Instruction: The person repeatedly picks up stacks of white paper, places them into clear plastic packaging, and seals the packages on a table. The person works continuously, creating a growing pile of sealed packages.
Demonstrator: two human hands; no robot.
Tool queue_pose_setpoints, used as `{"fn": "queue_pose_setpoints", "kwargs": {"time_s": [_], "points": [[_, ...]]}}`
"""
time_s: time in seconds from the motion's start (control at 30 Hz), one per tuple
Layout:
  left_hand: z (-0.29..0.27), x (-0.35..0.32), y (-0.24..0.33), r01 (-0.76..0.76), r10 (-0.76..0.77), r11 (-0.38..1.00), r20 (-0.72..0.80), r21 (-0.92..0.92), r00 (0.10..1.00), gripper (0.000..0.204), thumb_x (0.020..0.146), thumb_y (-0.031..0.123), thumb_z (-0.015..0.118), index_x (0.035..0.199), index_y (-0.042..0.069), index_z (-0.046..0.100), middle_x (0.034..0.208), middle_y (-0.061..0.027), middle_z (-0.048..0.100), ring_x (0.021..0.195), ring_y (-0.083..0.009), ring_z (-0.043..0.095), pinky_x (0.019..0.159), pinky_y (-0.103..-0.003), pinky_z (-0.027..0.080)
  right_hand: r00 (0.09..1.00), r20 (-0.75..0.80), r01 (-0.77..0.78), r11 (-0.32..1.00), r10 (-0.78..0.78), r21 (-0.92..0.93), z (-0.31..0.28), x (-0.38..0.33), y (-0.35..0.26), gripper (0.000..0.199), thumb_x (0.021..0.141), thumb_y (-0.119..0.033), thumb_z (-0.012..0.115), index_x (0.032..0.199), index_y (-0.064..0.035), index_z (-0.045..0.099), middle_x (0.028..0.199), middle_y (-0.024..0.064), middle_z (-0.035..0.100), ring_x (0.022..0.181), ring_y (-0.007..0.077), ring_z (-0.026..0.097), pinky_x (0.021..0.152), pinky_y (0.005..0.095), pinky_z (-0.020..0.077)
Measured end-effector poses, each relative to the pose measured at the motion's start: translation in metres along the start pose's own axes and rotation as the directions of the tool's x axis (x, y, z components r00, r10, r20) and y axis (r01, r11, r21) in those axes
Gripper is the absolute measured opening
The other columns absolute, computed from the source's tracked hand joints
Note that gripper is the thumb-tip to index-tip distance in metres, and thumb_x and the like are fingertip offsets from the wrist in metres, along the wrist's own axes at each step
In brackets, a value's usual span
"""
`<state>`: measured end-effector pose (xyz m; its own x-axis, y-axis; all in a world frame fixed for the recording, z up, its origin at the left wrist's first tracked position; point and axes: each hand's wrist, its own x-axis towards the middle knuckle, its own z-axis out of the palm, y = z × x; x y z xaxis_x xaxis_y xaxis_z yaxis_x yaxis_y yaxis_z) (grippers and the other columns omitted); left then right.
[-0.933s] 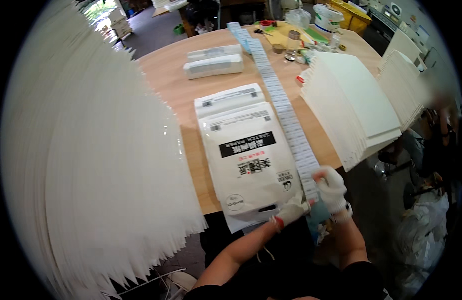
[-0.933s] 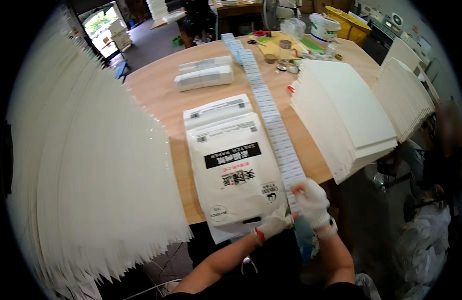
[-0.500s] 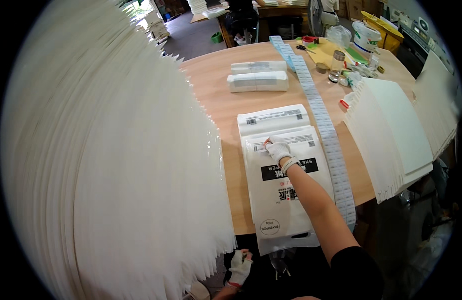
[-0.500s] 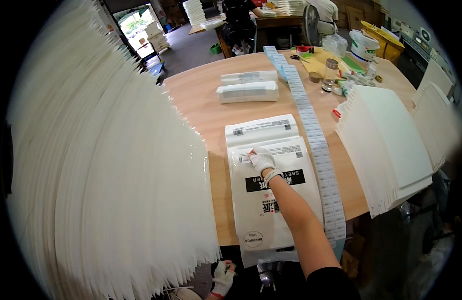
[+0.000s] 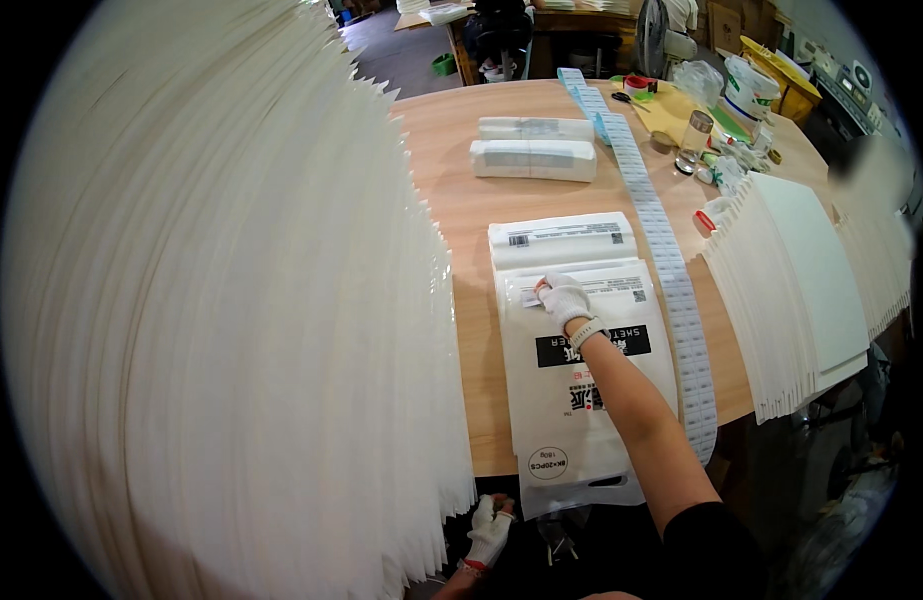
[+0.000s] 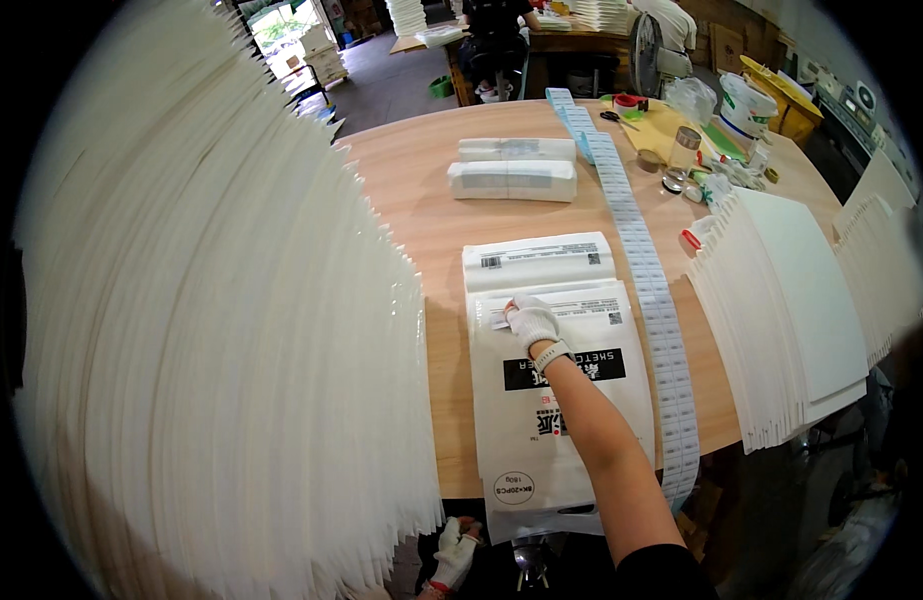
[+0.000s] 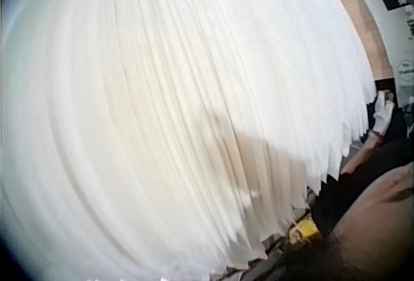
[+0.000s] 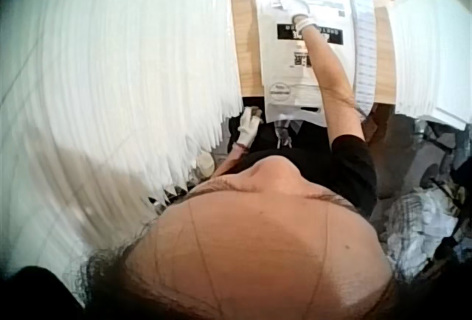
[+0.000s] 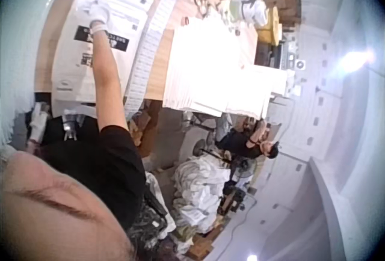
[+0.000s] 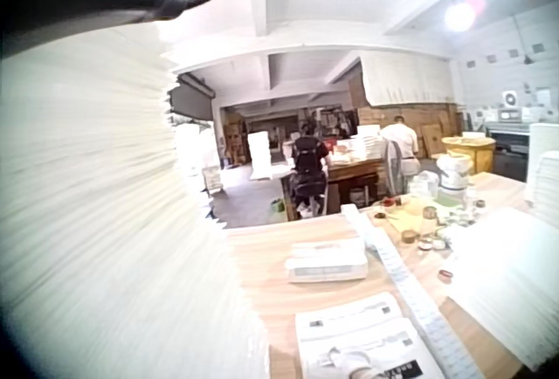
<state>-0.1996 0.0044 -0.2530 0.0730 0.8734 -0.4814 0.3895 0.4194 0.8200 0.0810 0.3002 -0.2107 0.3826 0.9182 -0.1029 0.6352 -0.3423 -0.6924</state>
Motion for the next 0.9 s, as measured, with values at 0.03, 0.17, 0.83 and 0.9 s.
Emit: {"fn": "queue_pose_setpoints", "kwargs": {"time_s": [0.03,0.17,0.83,0.9], "points": [[0.000,0.000,0.001,0.017,-0.017,1.000,0.024,-0.001,1.000,0.027,0.082,0.017,0.062,0.099,-0.002,0.053,0.084,-0.0119,0.060,0.073,-0.0158,0.057,0.062,-0.029,0.046,1.000,0.013,-0.003,1.000,0.003,-0.005,0.000,0.000,0.000,0.016,0.078,-0.023,0.055,0.084,-0.0097,0.063,0.078,0.0133,0.063,0.073,0.0260,0.059,0.068,0.0346,0.0453],[0.009,-0.002,0.003,-0.132,0.131,0.988,-0.017,-0.084,0.991,0.030,0.082,0.020,0.061,0.100,-0.002,0.052,0.090,-0.0149,0.061,0.079,-0.0193,0.059,0.068,-0.032,0.047,0.999,0.045,-0.019,0.998,0.021,-0.054,0.001,-0.005,-0.008,0.016,0.080,-0.023,0.053,0.085,-0.0106,0.061,0.084,0.0137,0.063,0.078,0.0294,0.060,0.071,0.0372,0.0458],[-0.004,-0.013,0.161,-0.804,0.824,0.562,0.214,-0.193,0.525,0.022,0.087,0.019,0.052,0.092,-0.002,0.054,0.082,-0.0144,0.058,0.078,-0.0229,0.059,0.067,-0.033,0.046,0.951,0.177,-0.240,0.966,0.254,-0.093,-0.149,-0.272,0.099,0.044,0.083,-0.020,0.049,0.122,-0.0001,0.040,0.110,0.0235,0.052,0.096,0.0315,0.055,0.080,0.0368,0.0460],[-0.006,-0.054,0.232,-0.931,0.876,0.339,0.407,-0.137,0.259,0.016,0.086,0.016,0.053,0.086,0.000,0.054,0.077,-0.0122,0.053,0.071,-0.0254,0.055,0.062,-0.033,0.044,0.992,0.095,-0.123,0.809,0.083,0.575,-0.125,-0.314,0.109,0.044,0.081,-0.009,0.053,0.122,0.0025,0.041,0.108,0.0157,0.055,0.093,0.0216,0.056,0.081,0.0301,0.0448]]}}
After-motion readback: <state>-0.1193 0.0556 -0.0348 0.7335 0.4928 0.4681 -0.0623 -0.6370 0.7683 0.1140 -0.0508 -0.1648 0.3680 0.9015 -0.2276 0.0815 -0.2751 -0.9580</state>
